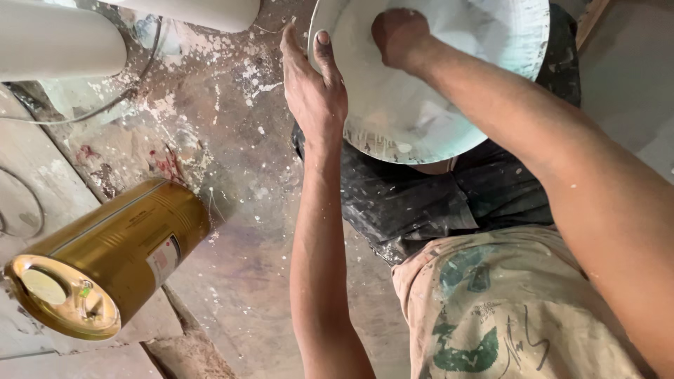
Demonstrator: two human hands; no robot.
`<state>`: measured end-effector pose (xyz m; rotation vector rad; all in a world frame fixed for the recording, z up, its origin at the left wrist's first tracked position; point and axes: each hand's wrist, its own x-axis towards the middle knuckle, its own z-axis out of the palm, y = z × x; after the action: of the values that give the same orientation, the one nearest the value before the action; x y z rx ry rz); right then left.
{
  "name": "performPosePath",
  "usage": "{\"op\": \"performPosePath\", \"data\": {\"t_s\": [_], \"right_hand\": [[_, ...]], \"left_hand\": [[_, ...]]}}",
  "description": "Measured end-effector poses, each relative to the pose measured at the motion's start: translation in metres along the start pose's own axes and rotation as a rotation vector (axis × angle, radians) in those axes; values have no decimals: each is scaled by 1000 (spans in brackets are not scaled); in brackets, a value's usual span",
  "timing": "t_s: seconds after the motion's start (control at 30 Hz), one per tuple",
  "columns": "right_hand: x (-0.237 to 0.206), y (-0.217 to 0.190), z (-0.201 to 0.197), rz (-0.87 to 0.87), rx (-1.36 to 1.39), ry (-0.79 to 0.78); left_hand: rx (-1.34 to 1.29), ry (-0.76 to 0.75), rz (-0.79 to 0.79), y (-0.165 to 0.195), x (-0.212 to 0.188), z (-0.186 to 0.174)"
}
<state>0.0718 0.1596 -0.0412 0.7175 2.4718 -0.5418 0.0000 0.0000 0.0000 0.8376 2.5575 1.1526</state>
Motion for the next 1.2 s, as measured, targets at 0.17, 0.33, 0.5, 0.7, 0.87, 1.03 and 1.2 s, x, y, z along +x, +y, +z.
{"op": "performPosePath", "data": {"t_s": [0.17,0.33,0.5,0.7,0.87,1.03,1.2], "right_hand": [[-9,-11,-1,-5,81,-15],[-8,-15,-8,-2,172,-91],[-11,-16,-24,25,201,-300],[-27,1,-36,8,449,-332],[-51,31,-46,-13,545,-257],[-89,59,-57,-121,614,-39],[-134,69,-88,-173,427,221]], "left_hand": [[-3,-2,-14,8,-2,-5],[4,-9,-20,7,-2,-5],[36,-14,-15,6,0,-3],[18,-44,-93,4,2,0],[10,-18,-48,1,3,1],[-23,-35,-52,-3,6,3],[-24,-7,-24,-3,3,2]]}}
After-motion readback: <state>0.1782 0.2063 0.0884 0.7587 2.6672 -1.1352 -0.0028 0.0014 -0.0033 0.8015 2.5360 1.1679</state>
